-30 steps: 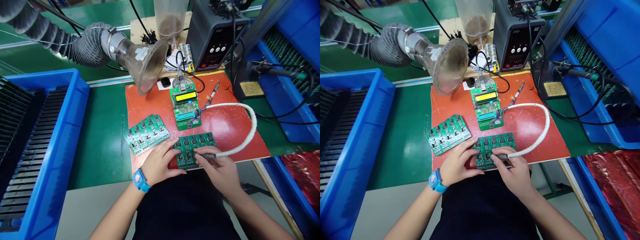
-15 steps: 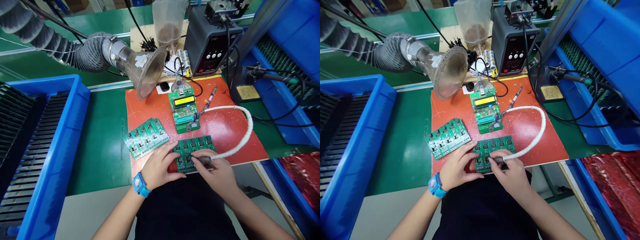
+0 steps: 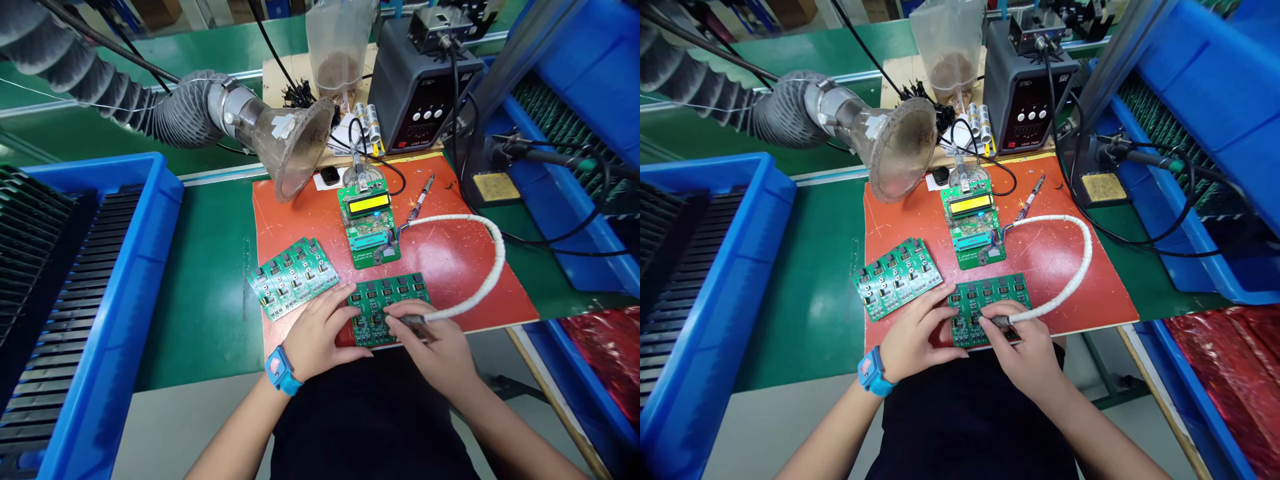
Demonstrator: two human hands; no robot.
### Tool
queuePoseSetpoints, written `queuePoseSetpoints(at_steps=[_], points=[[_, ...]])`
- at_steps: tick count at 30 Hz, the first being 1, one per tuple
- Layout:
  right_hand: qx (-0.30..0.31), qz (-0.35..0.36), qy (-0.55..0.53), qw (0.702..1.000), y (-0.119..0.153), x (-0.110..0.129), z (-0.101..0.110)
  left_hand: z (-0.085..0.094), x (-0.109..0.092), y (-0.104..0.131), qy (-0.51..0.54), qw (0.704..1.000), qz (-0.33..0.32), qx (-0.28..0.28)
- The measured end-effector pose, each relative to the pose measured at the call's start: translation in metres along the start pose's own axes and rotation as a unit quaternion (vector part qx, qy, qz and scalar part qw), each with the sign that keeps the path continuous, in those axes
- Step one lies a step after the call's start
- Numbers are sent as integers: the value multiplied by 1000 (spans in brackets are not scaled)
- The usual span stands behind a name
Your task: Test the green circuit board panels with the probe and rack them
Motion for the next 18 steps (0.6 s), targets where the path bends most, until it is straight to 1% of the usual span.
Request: queuePoseSetpoints(at_steps=[7, 18], points=[[3, -21, -13, 1000, 2, -4, -1, -1, 1, 0, 2, 1000, 4, 2], [0, -29, -15, 999, 2, -6, -2, 0, 1, 0, 11, 1000, 10, 4]])
Point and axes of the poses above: each hand's wrist, its own y-axis away from the middle knuckle, its own z-axis out of the back of the hand, x = y × z, the point moved 6 cm from there along -y, towards the middle knuckle, and after that the axes turned 6 degrees about -x, right-handed, at the moved point
